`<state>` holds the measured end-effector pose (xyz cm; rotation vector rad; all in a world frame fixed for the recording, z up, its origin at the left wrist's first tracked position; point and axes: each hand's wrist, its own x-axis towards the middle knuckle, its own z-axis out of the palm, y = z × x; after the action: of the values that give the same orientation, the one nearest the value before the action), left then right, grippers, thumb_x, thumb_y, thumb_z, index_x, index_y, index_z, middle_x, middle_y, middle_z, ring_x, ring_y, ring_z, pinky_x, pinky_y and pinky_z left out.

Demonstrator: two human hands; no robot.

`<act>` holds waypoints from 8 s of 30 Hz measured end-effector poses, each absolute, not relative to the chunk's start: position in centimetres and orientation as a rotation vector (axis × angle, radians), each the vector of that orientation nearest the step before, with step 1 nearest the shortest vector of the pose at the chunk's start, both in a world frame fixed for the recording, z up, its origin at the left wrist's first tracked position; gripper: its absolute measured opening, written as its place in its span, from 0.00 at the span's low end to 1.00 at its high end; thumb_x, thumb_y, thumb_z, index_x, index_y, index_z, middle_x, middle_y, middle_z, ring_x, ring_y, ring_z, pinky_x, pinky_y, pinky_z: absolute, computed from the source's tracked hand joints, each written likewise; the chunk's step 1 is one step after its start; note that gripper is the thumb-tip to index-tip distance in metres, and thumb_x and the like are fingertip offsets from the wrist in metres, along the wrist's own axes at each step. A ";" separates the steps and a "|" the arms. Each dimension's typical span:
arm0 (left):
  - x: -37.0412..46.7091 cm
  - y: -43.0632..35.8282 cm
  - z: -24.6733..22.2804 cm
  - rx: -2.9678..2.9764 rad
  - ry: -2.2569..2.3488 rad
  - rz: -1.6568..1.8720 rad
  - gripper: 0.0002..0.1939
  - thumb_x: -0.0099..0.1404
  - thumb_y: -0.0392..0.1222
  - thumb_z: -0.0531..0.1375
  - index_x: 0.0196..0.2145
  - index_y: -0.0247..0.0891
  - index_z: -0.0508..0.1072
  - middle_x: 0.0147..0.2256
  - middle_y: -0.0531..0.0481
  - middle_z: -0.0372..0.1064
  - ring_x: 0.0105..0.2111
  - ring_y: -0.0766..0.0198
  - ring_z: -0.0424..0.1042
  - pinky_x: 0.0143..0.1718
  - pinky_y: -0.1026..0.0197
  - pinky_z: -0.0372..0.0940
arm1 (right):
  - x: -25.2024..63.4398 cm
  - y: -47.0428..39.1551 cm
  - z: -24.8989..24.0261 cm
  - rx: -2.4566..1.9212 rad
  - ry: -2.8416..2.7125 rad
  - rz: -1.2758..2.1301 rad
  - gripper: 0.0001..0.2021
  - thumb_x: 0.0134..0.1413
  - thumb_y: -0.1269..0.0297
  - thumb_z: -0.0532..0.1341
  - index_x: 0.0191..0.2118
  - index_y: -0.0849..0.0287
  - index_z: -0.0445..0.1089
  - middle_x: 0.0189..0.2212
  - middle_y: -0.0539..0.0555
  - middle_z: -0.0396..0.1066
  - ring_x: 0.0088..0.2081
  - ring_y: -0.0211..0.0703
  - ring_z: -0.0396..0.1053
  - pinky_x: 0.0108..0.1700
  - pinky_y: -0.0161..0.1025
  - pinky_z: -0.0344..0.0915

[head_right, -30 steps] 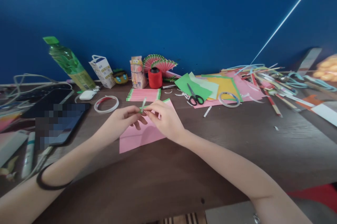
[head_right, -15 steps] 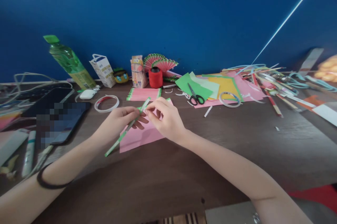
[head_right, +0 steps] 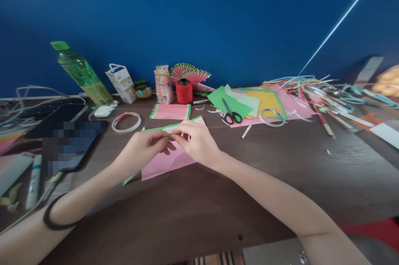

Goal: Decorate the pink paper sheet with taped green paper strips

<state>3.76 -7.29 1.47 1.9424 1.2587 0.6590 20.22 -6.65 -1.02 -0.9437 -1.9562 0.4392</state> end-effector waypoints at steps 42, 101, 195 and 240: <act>3.7 -7.0 1.3 1.974 1.220 0.635 0.11 0.62 0.39 0.49 0.29 0.38 0.69 0.28 0.51 0.73 0.26 0.65 0.71 0.31 0.62 0.64 | 20.3 -6.4 -1.1 -0.968 -1.922 0.578 0.05 0.52 0.72 0.58 0.28 0.60 0.70 0.24 0.49 0.68 0.27 0.35 0.64 0.30 0.34 0.62; 3.0 -5.9 0.6 1.671 0.986 0.553 0.10 0.65 0.40 0.46 0.37 0.37 0.65 0.14 0.62 0.52 0.12 0.74 0.52 0.17 0.69 0.51 | 23.1 -3.3 -0.7 -0.882 -1.862 1.280 0.13 0.56 0.58 0.53 0.42 0.59 0.67 0.37 0.54 0.72 0.42 0.40 0.68 0.43 0.40 0.61; 2.5 -5.3 0.9 1.573 1.045 0.722 0.11 0.64 0.42 0.48 0.31 0.36 0.66 0.17 0.59 0.49 0.15 0.74 0.49 0.17 0.68 0.47 | 28.5 0.9 -2.5 -1.450 -1.229 0.549 0.03 0.42 0.69 0.54 0.24 0.59 0.63 0.20 0.48 0.67 0.24 0.38 0.66 0.28 0.35 0.62; 0.9 -5.1 3.8 1.812 0.914 0.288 0.09 0.62 0.45 0.51 0.32 0.37 0.65 0.25 0.52 0.71 0.24 0.68 0.66 0.26 0.65 0.60 | 24.6 -4.7 2.5 -0.827 -2.024 1.434 0.11 0.47 0.60 0.63 0.34 0.62 0.70 0.27 0.52 0.71 0.30 0.36 0.69 0.34 0.35 0.64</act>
<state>0.85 -5.09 3.75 1.8125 0.9139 0.2882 24.63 -4.74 2.51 -0.8271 -2.0245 1.4341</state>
